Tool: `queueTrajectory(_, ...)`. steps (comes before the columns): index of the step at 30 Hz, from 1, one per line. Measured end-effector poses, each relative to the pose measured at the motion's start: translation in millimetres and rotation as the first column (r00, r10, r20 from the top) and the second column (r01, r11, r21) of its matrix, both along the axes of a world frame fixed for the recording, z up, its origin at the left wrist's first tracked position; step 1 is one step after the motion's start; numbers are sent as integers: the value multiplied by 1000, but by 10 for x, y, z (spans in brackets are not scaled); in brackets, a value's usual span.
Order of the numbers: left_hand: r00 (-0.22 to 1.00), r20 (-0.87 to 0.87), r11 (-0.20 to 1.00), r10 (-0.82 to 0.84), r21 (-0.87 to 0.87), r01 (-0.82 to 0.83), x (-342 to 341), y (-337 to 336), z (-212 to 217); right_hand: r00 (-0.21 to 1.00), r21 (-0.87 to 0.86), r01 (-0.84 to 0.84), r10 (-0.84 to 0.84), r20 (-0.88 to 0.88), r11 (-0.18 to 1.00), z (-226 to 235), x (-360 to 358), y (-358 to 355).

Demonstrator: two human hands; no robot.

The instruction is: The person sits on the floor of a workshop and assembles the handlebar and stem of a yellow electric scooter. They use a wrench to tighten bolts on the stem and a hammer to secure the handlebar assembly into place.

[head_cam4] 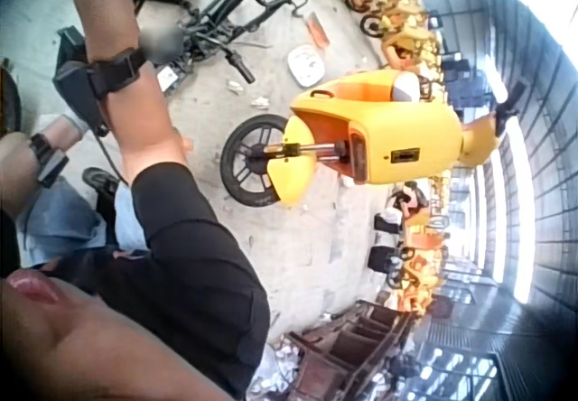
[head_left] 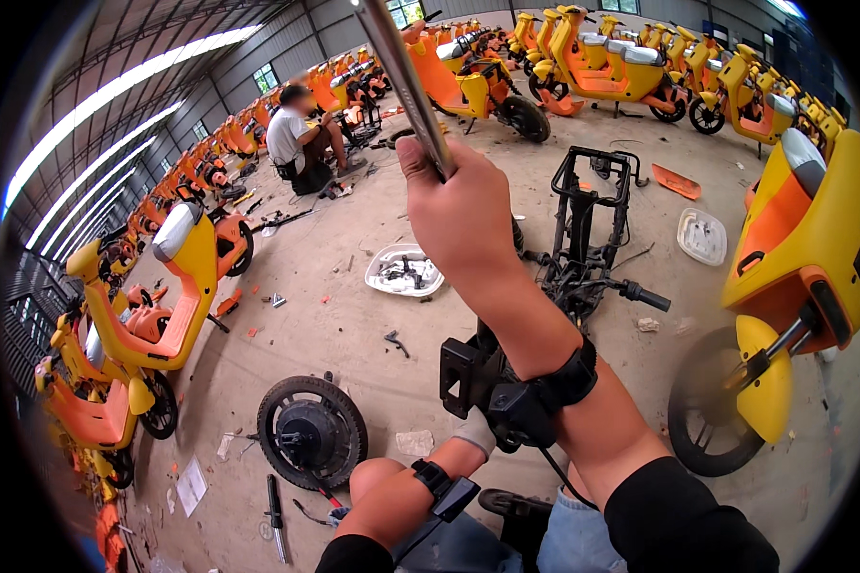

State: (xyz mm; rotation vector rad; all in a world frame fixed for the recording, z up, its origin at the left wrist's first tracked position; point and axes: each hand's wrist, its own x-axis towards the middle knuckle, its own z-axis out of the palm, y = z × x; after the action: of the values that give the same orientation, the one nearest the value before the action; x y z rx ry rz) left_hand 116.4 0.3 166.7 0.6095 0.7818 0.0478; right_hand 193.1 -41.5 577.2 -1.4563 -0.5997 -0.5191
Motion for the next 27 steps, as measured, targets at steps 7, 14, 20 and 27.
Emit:
queueTrajectory(7, 1000, -4, 1000, -22, 5, 22, 38, -34, 166, 986, -27, 148, -145, 83, 989, -63, 49, 241)
queueTrajectory(14, 999, -6, 997, -50, -51, 50, 202, -170, 389, 999, -64, -46, 46, 0, 997, 19, 75, 60)
queueTrajectory(20, 1000, 1, 991, -26, -131, 25, 219, -195, 600, 967, -36, -248, 245, -64, 968, 55, 163, -74)
queueTrajectory(27, 999, 10, 981, 46, -188, -43, 50, -105, 685, 936, 98, -337, 344, -76, 937, 170, 56, -246)
